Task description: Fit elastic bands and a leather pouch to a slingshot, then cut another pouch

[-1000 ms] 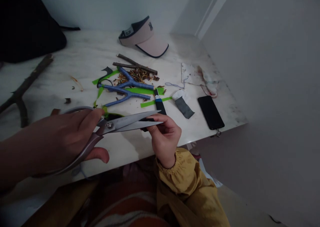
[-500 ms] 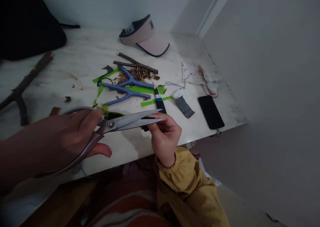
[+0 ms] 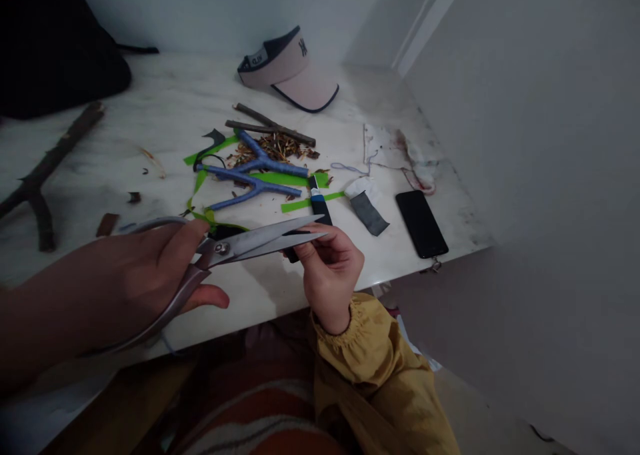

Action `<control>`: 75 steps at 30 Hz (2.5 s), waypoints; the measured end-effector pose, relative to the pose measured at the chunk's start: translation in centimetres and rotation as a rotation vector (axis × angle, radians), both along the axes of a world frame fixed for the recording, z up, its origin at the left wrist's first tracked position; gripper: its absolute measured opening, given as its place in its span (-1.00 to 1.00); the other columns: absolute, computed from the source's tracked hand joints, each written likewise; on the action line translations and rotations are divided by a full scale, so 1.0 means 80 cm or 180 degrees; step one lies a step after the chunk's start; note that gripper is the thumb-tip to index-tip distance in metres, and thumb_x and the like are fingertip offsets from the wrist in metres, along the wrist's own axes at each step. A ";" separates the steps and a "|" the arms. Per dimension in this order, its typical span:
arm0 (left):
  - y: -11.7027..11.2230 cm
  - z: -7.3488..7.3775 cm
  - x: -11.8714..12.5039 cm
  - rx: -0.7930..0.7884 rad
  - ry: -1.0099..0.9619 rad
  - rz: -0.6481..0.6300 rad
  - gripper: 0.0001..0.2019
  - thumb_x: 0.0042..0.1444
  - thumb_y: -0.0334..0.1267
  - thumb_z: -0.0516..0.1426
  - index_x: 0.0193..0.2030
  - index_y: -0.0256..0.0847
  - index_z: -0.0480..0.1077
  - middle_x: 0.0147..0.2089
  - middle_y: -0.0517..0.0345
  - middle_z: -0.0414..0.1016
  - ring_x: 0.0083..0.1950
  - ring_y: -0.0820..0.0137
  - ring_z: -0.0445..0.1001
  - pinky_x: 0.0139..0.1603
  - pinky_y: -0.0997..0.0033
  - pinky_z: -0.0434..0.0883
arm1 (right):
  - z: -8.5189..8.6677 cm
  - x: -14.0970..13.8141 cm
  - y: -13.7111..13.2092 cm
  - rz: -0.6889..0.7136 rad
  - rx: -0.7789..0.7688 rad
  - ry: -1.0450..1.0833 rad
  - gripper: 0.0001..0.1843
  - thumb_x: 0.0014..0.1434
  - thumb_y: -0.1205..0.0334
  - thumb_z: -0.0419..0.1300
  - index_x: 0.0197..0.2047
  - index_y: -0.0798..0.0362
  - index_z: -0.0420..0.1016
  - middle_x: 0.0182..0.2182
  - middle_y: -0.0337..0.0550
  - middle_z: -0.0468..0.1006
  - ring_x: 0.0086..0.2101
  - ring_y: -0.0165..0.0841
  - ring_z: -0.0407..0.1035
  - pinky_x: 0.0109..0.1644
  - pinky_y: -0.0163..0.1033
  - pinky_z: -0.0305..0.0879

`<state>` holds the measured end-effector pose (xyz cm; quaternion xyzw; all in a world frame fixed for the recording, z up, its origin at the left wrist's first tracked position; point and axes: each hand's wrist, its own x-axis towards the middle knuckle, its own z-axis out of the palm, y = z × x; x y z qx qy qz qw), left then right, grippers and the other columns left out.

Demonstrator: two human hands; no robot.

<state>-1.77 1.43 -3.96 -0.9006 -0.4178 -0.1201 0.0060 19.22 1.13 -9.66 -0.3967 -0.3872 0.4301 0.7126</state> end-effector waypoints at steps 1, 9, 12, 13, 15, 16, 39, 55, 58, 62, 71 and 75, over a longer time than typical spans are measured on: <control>0.001 0.000 0.000 0.0098 0.0203 -0.0060 -0.38 0.21 0.23 -0.18 -0.26 -0.33 0.38 -0.50 -0.02 0.35 -0.52 0.18 0.43 -0.66 0.32 0.21 | 0.000 0.000 0.000 0.0029 0.0007 0.0020 -0.90 0.01 0.29 0.36 -0.33 -0.04 0.59 -0.51 -0.32 0.55 -0.53 -0.50 0.44 -0.48 -0.39 0.45; 0.001 0.001 0.003 0.0406 0.0844 -0.0176 -0.39 0.27 0.16 -0.27 -0.25 -0.36 0.33 -0.46 0.00 0.35 -0.47 0.21 0.47 -0.60 0.32 0.36 | -0.002 0.009 0.001 0.0094 0.0009 -0.0064 -0.90 -0.02 0.33 0.37 -0.37 -0.01 0.58 -0.39 -0.27 0.61 -0.51 -0.46 0.47 -0.51 -0.36 0.45; 0.000 0.000 0.003 0.0364 0.0866 -0.0249 -0.41 0.26 0.15 -0.22 -0.28 -0.38 0.32 -0.45 -0.01 0.33 -0.46 0.20 0.47 -0.56 0.28 0.41 | -0.003 0.009 0.002 0.0086 -0.0053 -0.0086 -0.91 -0.03 0.32 0.38 -0.40 -0.01 0.57 -0.40 -0.27 0.60 -0.52 -0.46 0.45 -0.52 -0.35 0.45; 0.000 0.000 0.003 0.0374 0.0858 -0.0277 -0.41 0.26 0.16 -0.21 -0.29 -0.38 0.32 -0.45 0.00 0.33 -0.48 0.21 0.46 -0.56 0.28 0.41 | -0.003 0.008 0.003 0.0073 -0.0063 -0.0061 -0.91 -0.04 0.31 0.38 -0.40 -0.01 0.56 -0.41 -0.27 0.60 -0.52 -0.46 0.45 -0.51 -0.34 0.46; -0.001 -0.002 0.003 0.0393 0.0839 -0.0305 -0.42 0.26 0.15 -0.21 -0.30 -0.37 0.32 -0.46 0.01 0.31 -0.49 0.21 0.45 -0.57 0.27 0.41 | -0.002 0.006 0.003 0.0063 -0.0063 0.0018 -0.90 -0.04 0.31 0.38 -0.41 -0.01 0.55 -0.42 -0.29 0.60 -0.51 -0.46 0.45 -0.49 -0.33 0.49; -0.001 -0.003 0.002 0.0382 0.0839 -0.0309 -0.43 0.26 0.15 -0.21 -0.29 -0.37 0.32 -0.46 0.01 0.31 -0.48 0.21 0.45 -0.56 0.27 0.42 | -0.002 0.005 0.003 0.0064 -0.0061 0.0048 -0.90 -0.04 0.31 0.38 -0.42 0.00 0.54 -0.42 -0.29 0.60 -0.51 -0.46 0.45 -0.49 -0.32 0.49; -0.005 -0.007 0.009 0.0434 0.0348 -0.0334 -0.52 0.25 0.10 -0.08 -0.33 -0.32 0.35 -0.46 -0.01 0.34 -0.53 0.26 0.34 -0.56 0.31 0.21 | 0.001 -0.010 0.008 -0.0038 -0.0046 0.0485 -0.87 -0.07 0.35 0.37 -0.46 -0.01 0.50 -0.51 -0.37 0.56 -0.58 -0.51 0.42 -0.54 -0.37 0.41; -0.008 -0.013 0.009 0.0576 0.0474 -0.0364 -0.60 0.29 0.00 -0.08 -0.37 -0.27 0.33 -0.49 0.06 0.32 -0.57 0.30 0.33 -0.61 0.32 0.22 | -0.006 -0.015 0.013 -0.0307 -0.0308 0.0112 -0.87 -0.09 0.27 0.34 -0.44 -0.01 0.45 -0.59 -0.37 0.48 -0.61 -0.48 0.39 -0.57 -0.32 0.37; -0.006 -0.017 0.010 0.0659 0.0379 -0.0419 -0.58 0.27 0.04 -0.07 -0.42 -0.24 0.32 -0.52 0.10 0.30 -0.60 0.34 0.29 -0.63 0.35 0.16 | -0.005 -0.016 0.016 -0.0288 -0.0327 0.0123 -0.89 -0.08 0.28 0.33 -0.45 0.00 0.47 -0.61 -0.37 0.49 -0.61 -0.47 0.40 -0.56 -0.31 0.37; -0.002 -0.018 0.010 0.0711 0.0270 -0.0475 -0.59 0.29 0.03 -0.09 -0.43 -0.22 0.28 -0.55 0.10 0.33 -0.61 0.31 0.33 -0.64 0.35 0.12 | -0.002 -0.017 0.018 -0.0174 -0.0256 0.0291 -0.93 -0.06 0.33 0.32 -0.44 0.00 0.53 -0.60 -0.36 0.52 -0.60 -0.48 0.41 -0.53 -0.32 0.39; 0.048 -0.006 -0.015 -0.0289 0.0447 0.1203 -0.57 0.23 0.16 -0.12 -0.32 -0.19 0.25 -0.54 0.06 0.38 -0.59 0.23 0.39 -0.57 0.33 0.15 | 0.002 -0.010 0.027 0.0263 -0.0149 0.0321 -0.86 0.02 0.24 0.33 -0.27 -0.05 0.57 -0.46 -0.29 0.59 -0.44 -0.40 0.52 -0.41 -0.26 0.49; 0.071 -0.005 -0.027 -0.0260 -0.0404 0.1478 -0.68 0.17 0.06 -0.01 -0.46 -0.12 0.21 -0.62 0.19 0.28 -0.64 0.36 0.30 -0.59 0.38 0.09 | 0.003 -0.008 0.038 0.0537 -0.0093 0.0209 -0.77 0.06 0.23 0.31 -0.16 -0.11 0.57 -0.41 -0.30 0.61 -0.42 -0.42 0.53 -0.34 -0.26 0.52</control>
